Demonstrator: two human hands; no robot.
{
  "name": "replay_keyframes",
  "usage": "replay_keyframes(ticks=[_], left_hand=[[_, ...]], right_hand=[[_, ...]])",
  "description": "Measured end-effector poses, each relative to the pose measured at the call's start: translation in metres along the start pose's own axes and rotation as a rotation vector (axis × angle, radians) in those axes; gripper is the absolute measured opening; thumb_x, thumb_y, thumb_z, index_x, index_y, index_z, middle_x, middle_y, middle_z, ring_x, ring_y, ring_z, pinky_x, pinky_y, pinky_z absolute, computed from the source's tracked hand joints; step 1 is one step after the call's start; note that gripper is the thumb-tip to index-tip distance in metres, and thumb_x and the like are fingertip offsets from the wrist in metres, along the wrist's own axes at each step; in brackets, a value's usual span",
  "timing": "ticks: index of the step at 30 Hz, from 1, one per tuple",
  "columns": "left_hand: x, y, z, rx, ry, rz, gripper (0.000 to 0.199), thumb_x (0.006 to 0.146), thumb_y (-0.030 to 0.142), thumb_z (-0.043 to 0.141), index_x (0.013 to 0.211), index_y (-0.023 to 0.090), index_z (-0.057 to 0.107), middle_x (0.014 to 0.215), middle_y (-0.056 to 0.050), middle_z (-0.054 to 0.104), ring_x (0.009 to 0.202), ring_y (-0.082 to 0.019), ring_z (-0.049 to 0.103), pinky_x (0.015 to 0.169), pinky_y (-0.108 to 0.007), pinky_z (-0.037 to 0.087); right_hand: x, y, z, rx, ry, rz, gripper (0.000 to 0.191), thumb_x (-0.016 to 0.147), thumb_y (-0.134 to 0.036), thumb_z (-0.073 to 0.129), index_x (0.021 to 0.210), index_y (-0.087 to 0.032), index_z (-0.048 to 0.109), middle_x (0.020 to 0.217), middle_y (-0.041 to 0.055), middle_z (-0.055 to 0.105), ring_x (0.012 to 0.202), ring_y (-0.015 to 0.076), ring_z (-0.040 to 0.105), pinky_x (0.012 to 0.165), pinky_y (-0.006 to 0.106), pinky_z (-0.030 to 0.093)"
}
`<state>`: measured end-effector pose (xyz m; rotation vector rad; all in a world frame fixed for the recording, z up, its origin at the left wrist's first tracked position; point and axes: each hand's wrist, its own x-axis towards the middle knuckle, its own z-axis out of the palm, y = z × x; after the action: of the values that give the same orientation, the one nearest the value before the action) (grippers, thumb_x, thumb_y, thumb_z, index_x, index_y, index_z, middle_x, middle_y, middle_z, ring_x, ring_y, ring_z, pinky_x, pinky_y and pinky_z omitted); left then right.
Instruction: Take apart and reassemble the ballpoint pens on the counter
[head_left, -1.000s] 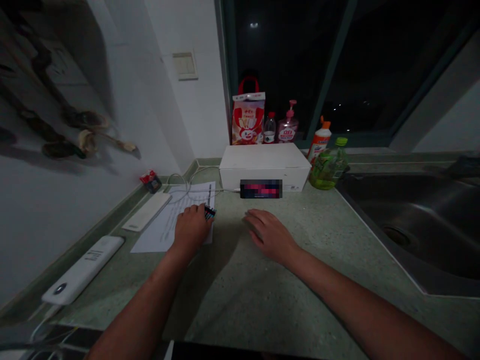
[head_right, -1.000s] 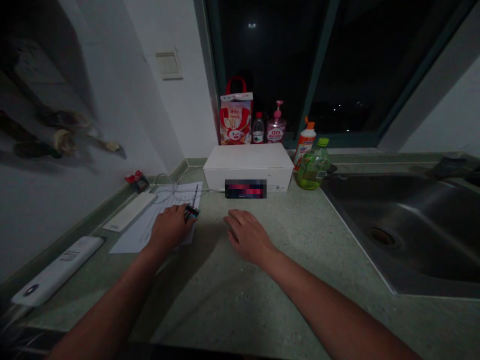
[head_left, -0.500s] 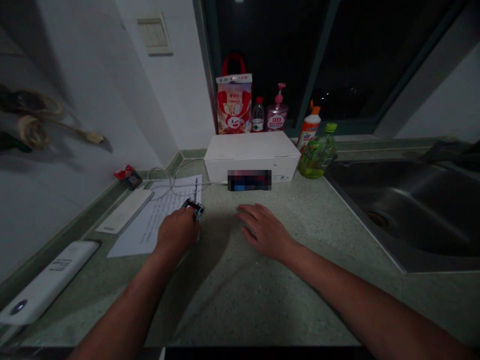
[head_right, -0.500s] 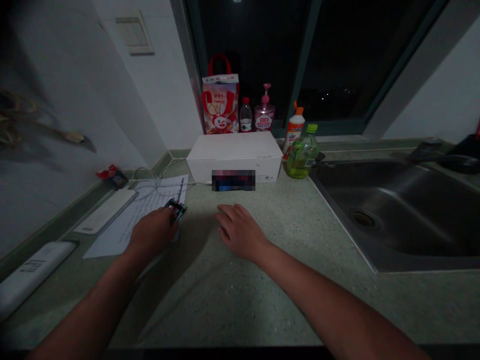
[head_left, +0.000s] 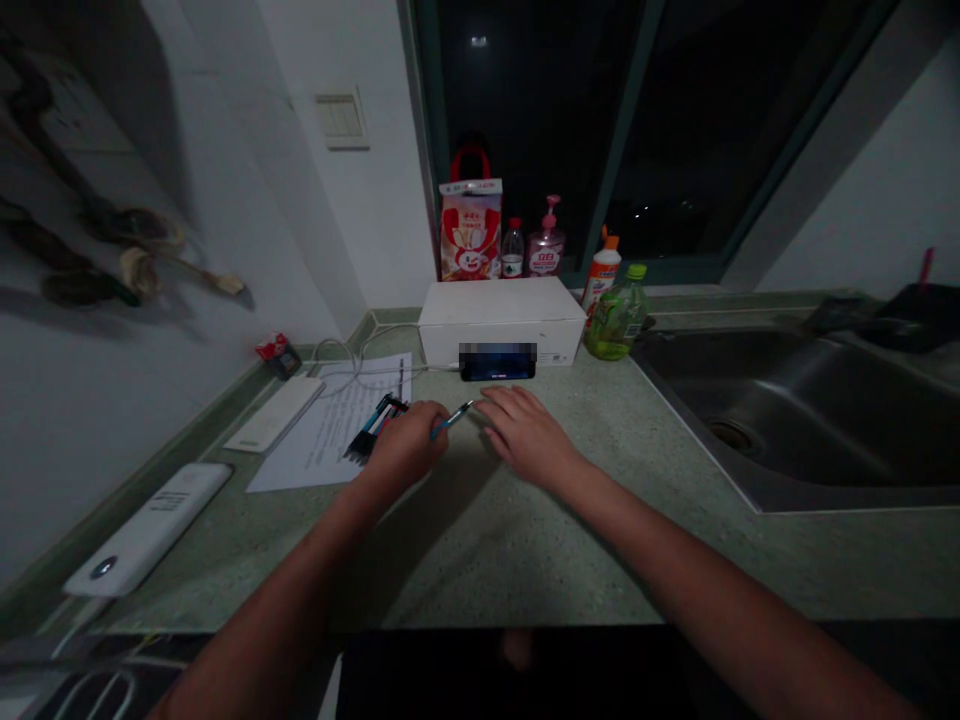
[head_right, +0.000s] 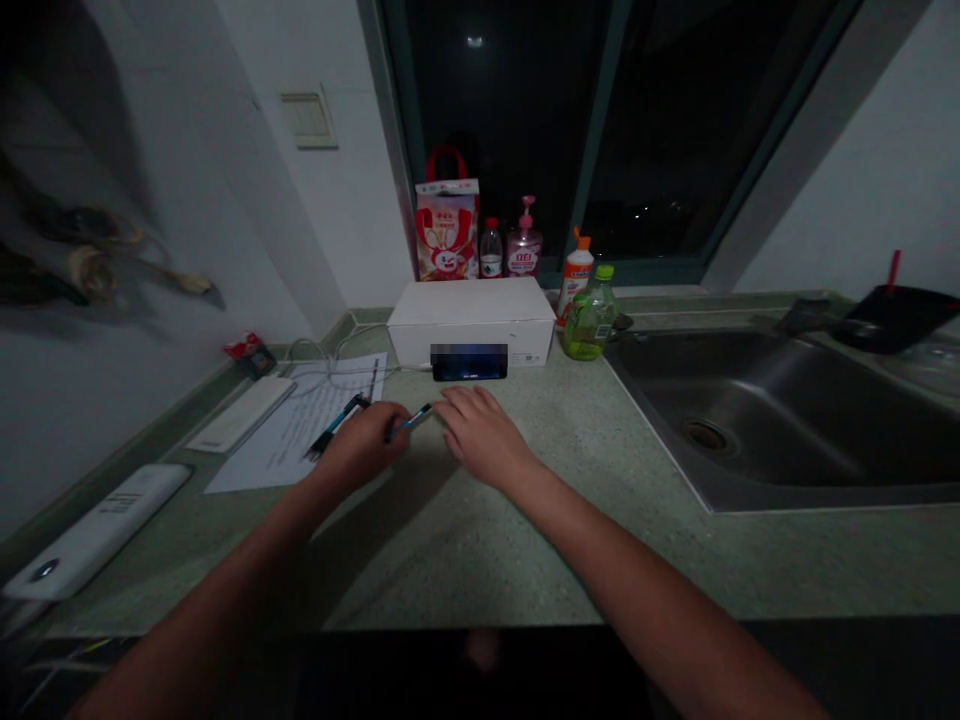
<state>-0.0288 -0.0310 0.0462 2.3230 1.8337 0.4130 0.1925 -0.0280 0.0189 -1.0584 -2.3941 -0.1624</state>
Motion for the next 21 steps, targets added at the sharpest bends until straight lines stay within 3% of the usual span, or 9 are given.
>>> replay_keyframes(ticks=[6,10,13,16,21], left_hand=[[0.033,0.022,0.003,-0.349,0.047,0.16,0.025,0.092,0.016,0.057,0.113,0.017,0.071,0.089,-0.005,0.075,0.079,-0.019,0.07,0.078,-0.03,0.054],[0.039,0.012,0.02,-0.395,0.077,0.171,0.022,0.094,0.022,0.061,0.112,0.02,0.073,0.105,-0.006,0.077,0.096,-0.021,0.072,0.089,-0.032,0.055],[0.034,0.005,0.033,-0.343,0.044,0.205,0.023,0.095,0.019,0.06,0.112,0.022,0.075,0.109,-0.006,0.077,0.102,-0.023,0.071,0.094,-0.036,0.054],[0.031,0.005,0.04,-0.335,0.029,0.159,0.024,0.099,0.02,0.056,0.11,0.024,0.077,0.108,-0.006,0.078,0.103,-0.024,0.07,0.095,-0.04,0.054],[0.029,0.009,0.047,-0.459,0.07,0.073,0.022,0.096,0.015,0.06,0.11,0.019,0.076,0.108,-0.007,0.079,0.102,-0.025,0.072,0.096,-0.04,0.055]], right_hand=[[0.017,0.015,-0.005,-0.054,-0.229,0.077,0.019,0.104,-0.019,0.055,0.108,-0.018,0.073,0.101,0.0102,0.074,0.1,0.0253,0.068,0.093,0.039,0.049],[0.001,0.04,-0.002,0.064,-0.232,0.224,0.019,0.105,-0.022,0.054,0.106,-0.019,0.073,0.101,0.0092,0.073,0.094,0.0234,0.068,0.081,0.034,0.049],[-0.011,0.054,-0.001,0.129,-0.251,0.275,0.022,0.106,-0.021,0.051,0.112,-0.019,0.072,0.102,0.0093,0.073,0.095,0.0234,0.069,0.082,0.033,0.051],[-0.015,0.056,0.0,0.165,-0.253,0.253,0.024,0.106,-0.02,0.05,0.115,-0.02,0.072,0.103,0.0094,0.073,0.098,0.024,0.069,0.084,0.035,0.052],[-0.014,0.045,0.005,0.19,-0.263,0.236,0.023,0.105,-0.021,0.053,0.117,-0.02,0.073,0.101,0.0086,0.073,0.097,0.0237,0.07,0.086,0.036,0.053]])
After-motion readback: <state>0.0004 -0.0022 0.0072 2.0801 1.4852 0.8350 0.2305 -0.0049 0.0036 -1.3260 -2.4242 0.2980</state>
